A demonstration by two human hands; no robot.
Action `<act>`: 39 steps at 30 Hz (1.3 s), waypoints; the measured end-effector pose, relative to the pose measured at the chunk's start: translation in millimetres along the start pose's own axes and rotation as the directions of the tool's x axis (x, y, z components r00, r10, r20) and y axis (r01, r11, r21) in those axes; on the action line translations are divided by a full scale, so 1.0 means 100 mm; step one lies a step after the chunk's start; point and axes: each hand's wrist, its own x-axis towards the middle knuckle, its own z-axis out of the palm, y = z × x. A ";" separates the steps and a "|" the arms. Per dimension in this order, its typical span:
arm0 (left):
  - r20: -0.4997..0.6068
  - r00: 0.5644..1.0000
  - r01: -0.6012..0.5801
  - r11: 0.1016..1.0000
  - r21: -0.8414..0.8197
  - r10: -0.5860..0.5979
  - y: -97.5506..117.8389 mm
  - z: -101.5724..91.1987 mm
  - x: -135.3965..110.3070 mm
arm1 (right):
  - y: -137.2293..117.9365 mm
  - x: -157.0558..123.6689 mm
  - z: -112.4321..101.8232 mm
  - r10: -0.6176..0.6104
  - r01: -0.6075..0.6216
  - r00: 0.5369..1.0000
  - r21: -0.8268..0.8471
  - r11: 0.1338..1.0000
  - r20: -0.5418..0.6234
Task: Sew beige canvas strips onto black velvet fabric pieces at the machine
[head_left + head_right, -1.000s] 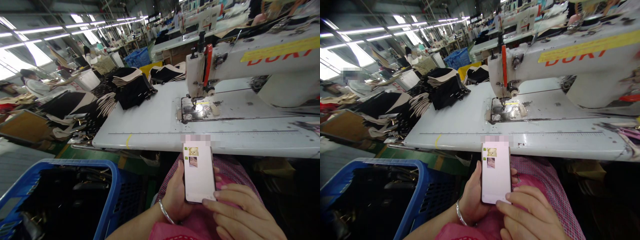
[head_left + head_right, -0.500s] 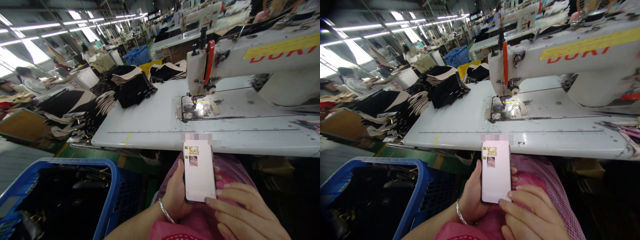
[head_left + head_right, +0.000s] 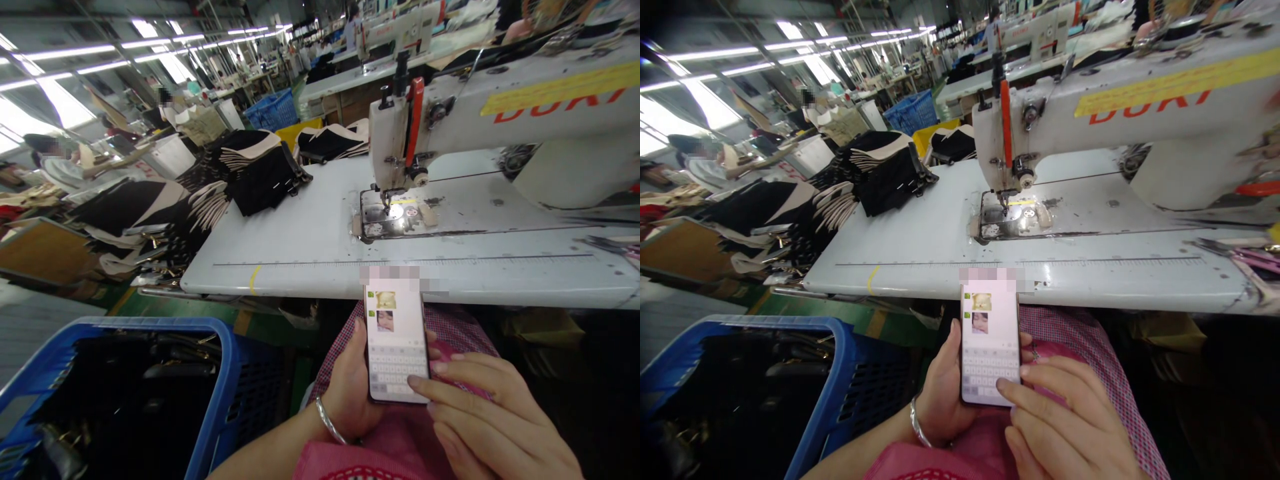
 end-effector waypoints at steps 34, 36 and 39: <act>-0.019 0.997 -0.077 0.997 -0.020 0.076 -0.04 -0.07 0.00 | 0.01 0.15 0.12 -0.060 0.059 0.998 0.014 0.998 0.032; -0.010 0.997 -0.073 0.997 -0.022 0.073 -0.04 -0.06 -0.01 | 0.02 0.14 0.11 -0.060 0.060 0.997 0.002 0.998 0.041; 0.030 0.998 -0.062 0.998 -0.004 0.062 -0.03 -0.04 -0.01 | 0.03 0.09 0.10 -0.043 0.043 0.999 0.005 0.999 0.014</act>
